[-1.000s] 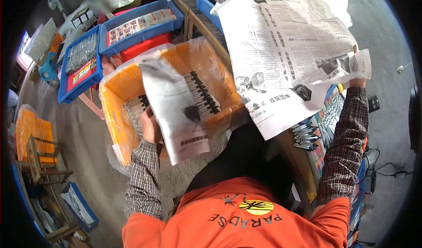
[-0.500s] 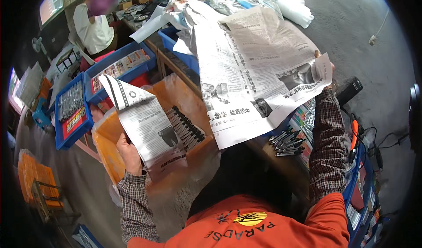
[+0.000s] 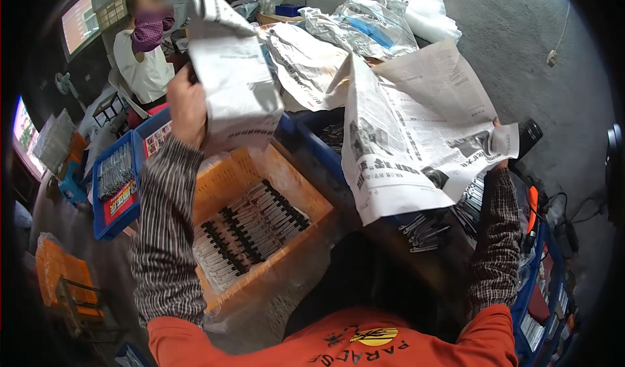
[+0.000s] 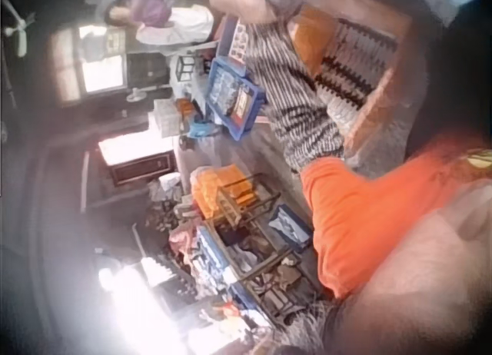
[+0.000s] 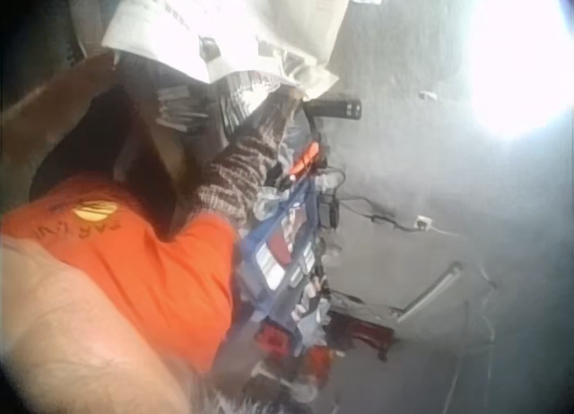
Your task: The recorder uses a power screwdriver to assemble small metal and plastic components and then lines a basket with newspaper.
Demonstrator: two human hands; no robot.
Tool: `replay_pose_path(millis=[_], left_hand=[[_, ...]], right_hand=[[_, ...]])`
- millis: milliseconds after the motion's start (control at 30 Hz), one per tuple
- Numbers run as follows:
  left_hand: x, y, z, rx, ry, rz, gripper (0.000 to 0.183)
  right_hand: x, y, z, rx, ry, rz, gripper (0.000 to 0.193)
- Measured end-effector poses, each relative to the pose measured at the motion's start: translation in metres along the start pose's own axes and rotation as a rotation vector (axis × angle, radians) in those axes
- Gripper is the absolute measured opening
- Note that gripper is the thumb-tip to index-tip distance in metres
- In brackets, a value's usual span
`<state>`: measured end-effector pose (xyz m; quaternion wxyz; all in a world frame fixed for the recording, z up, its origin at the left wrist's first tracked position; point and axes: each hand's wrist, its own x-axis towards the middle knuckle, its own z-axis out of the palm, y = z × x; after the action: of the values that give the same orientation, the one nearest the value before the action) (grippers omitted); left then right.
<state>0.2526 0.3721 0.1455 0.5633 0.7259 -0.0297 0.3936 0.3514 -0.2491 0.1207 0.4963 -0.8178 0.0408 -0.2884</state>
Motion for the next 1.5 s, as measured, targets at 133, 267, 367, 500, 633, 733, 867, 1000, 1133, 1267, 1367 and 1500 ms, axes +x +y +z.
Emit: replay_pose_path(millis=[133, 267, 367, 500, 633, 733, 867, 1000, 1133, 1267, 1367, 1500], left_hand=[[0.077, -0.050, 0.043, 0.235, 0.110, 0.161, 0.018], [0.125, -0.071, 0.087, 0.413, 0.019, 0.823, 0.003], [0.164, -0.094, 0.138, 0.387, 0.093, 0.797, 0.004], [0.141, -0.056, 0.202, -0.768, -0.136, -0.299, 0.018], [0.140, -0.124, 0.230, 0.079, -0.092, -0.284, 0.034], [0.110, -0.112, 0.226, 0.074, 0.070, -0.227, 0.040], [0.109, -0.108, 0.212, 0.151, 0.081, -0.088, 0.033], [0.087, -0.067, 0.199, -0.027, 0.198, -0.100, 0.029], [0.010, -0.018, 0.190, 0.178, 0.078, 0.416, 0.023], [-0.061, 0.007, 0.185, -0.146, -0.580, -0.219, 0.054], [-0.081, -0.023, 0.186, -0.080, -0.488, 0.021, 0.061], [-0.082, -0.014, 0.188, 0.156, -0.694, 0.019, 0.060]], right_hand=[[0.001, 0.004, -0.017, 0.072, -0.009, -0.010, 0.031], [-0.024, 0.006, -0.016, 0.144, -0.017, -0.003, 0.031], [-0.022, 0.001, -0.028, 0.194, -0.012, 0.002, 0.030], [-0.049, -0.016, -0.008, 0.243, 0.011, 0.030, 0.030], [-0.070, -0.018, -0.009, 0.302, 0.020, 0.044, 0.029], [-0.089, -0.042, 0.018, 0.343, 0.022, 0.051, 0.029], [-0.075, -0.037, 0.006, 0.403, -0.001, 0.065, 0.028], [-0.085, -0.055, 0.031, 0.437, 0.013, 0.069, 0.028], [-0.097, -0.050, 0.019, 0.447, 0.057, 0.084, 0.027], [-0.112, -0.055, 0.007, 0.473, 0.076, 0.075, 0.026], [-0.100, -0.054, 0.016, 0.518, 0.053, 0.061, 0.026], [-0.062, -0.044, 0.008, 0.415, 0.006, -0.019, 0.020]])
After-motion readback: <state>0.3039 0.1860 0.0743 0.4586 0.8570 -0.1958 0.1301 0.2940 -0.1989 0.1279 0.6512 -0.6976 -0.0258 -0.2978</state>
